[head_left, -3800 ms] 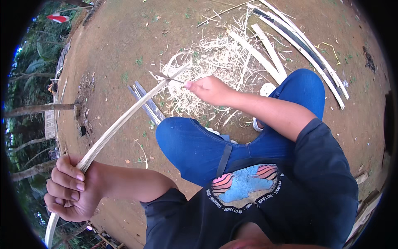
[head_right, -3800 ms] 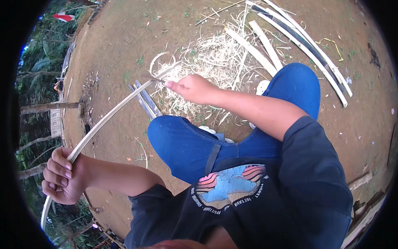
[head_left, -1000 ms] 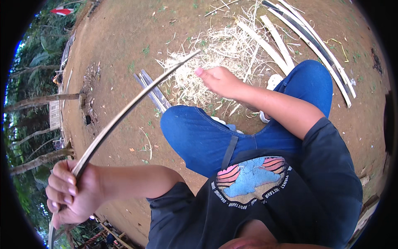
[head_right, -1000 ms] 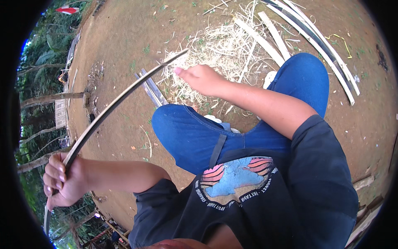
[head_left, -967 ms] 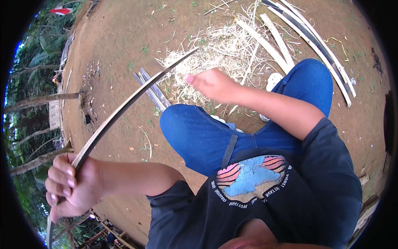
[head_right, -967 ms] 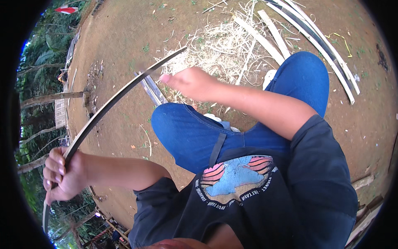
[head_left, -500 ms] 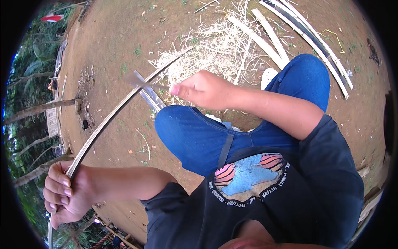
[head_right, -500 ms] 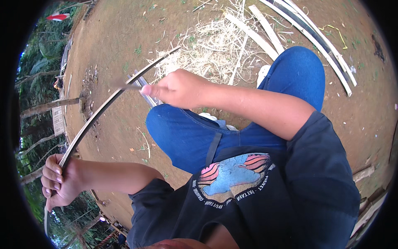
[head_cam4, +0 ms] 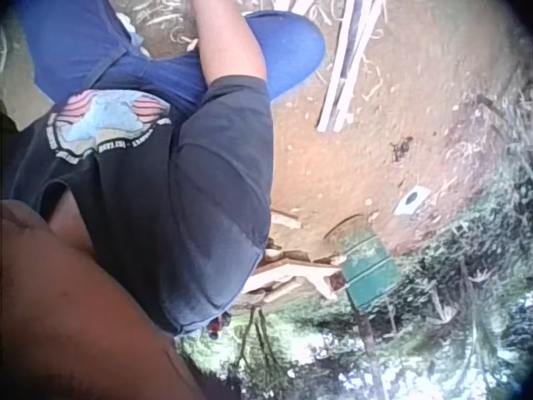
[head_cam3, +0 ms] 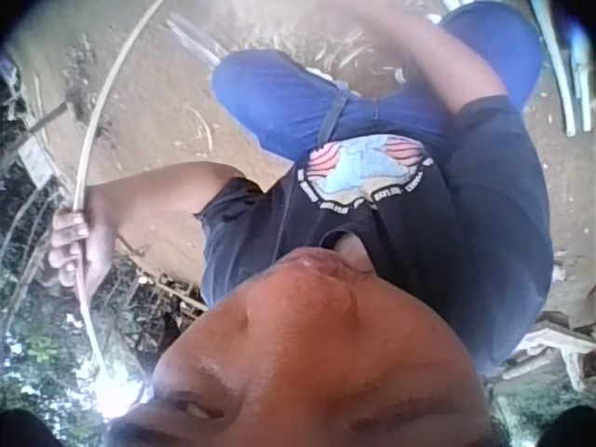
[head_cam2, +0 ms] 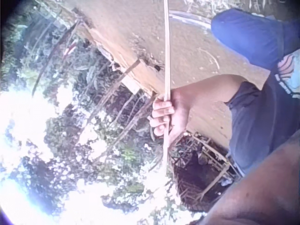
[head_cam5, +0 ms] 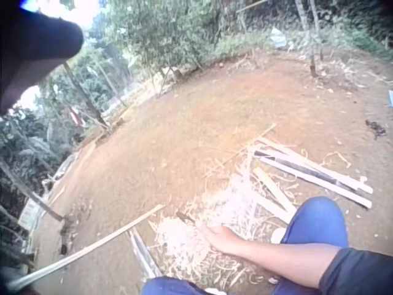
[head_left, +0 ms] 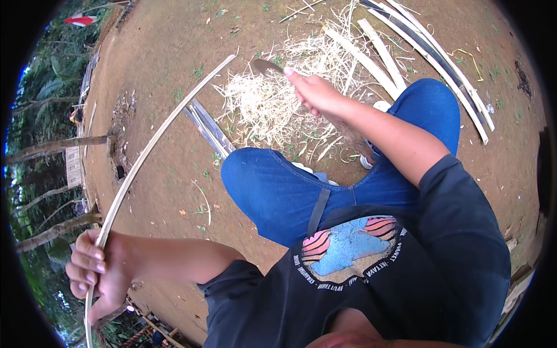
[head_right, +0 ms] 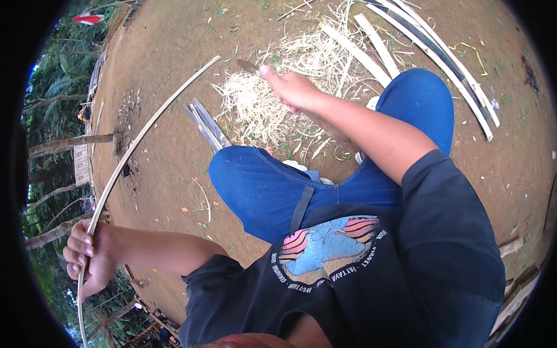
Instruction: The person shaves strips of bamboo using a sickle-like tool, holding the bamboo piece in one hand and drawing the blade along it to remove thin layers.
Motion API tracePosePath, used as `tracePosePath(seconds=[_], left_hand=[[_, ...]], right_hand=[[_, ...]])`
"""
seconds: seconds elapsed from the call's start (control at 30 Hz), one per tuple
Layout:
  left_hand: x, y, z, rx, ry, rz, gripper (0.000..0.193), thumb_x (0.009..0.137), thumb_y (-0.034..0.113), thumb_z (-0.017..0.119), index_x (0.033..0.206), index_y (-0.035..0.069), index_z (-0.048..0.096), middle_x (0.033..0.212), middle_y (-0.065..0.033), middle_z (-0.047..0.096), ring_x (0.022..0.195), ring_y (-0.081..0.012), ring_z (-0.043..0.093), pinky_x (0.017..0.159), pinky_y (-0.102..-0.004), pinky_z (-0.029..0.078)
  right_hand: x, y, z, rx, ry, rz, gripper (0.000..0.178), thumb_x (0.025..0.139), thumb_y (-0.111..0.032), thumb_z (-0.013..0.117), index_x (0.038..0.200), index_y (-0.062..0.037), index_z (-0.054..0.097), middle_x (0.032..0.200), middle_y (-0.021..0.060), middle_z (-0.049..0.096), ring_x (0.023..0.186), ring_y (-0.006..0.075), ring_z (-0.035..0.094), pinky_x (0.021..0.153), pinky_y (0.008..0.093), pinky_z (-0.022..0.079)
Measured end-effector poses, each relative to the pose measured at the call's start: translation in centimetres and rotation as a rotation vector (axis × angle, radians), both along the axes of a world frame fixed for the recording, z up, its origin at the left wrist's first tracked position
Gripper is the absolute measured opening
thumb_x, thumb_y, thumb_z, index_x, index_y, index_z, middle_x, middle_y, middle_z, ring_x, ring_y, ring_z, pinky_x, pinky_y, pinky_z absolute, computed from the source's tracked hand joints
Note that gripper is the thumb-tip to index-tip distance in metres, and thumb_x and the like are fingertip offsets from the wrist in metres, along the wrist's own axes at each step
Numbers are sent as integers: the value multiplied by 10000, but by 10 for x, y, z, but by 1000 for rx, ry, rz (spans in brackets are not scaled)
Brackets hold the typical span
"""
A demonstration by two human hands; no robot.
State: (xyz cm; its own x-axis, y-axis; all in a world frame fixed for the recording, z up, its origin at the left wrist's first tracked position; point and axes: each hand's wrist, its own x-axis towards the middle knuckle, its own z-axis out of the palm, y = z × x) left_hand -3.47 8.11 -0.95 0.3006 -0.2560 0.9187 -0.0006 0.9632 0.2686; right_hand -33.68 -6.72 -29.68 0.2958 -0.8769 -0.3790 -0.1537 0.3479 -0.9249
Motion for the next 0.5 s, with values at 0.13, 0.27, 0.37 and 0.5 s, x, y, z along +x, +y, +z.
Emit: tracePosePath(seconds=[0.13,0.27,0.37,0.5], left_hand=[[17,-24,-48,130,-86,-92,588,975,595,448,604,145,376,549,38,372,392,-95,394,366,-242,366],[-12,-60,-114,340,-62,258,467,1022,539,346,736,175,402,593,13,418,478,-125,473,410,-268,454],[-22,-52,-156,359,87,-141,364,1035,436,361,832,145,443,589,-2,379,448,-127,369,409,-268,337],[-33,-35,-161,335,155,-203,391,1010,440,394,755,144,386,582,-4,359,454,-121,357,424,-274,312]], right_hand=[[-24,-20,-21,173,-132,-310,655,977,-683,308,661,-119,418,577,-34,405,456,93,401,455,282,409],[-28,-18,-16,52,-160,-381,668,976,-693,291,671,-119,446,564,-28,416,437,92,403,457,258,393],[-21,-8,-10,57,-129,-259,672,976,-693,292,672,-114,445,565,-26,414,436,91,404,451,252,388],[6,15,-5,-104,-53,0,660,1014,-629,262,652,-114,459,550,-26,424,435,84,405,445,238,389]])
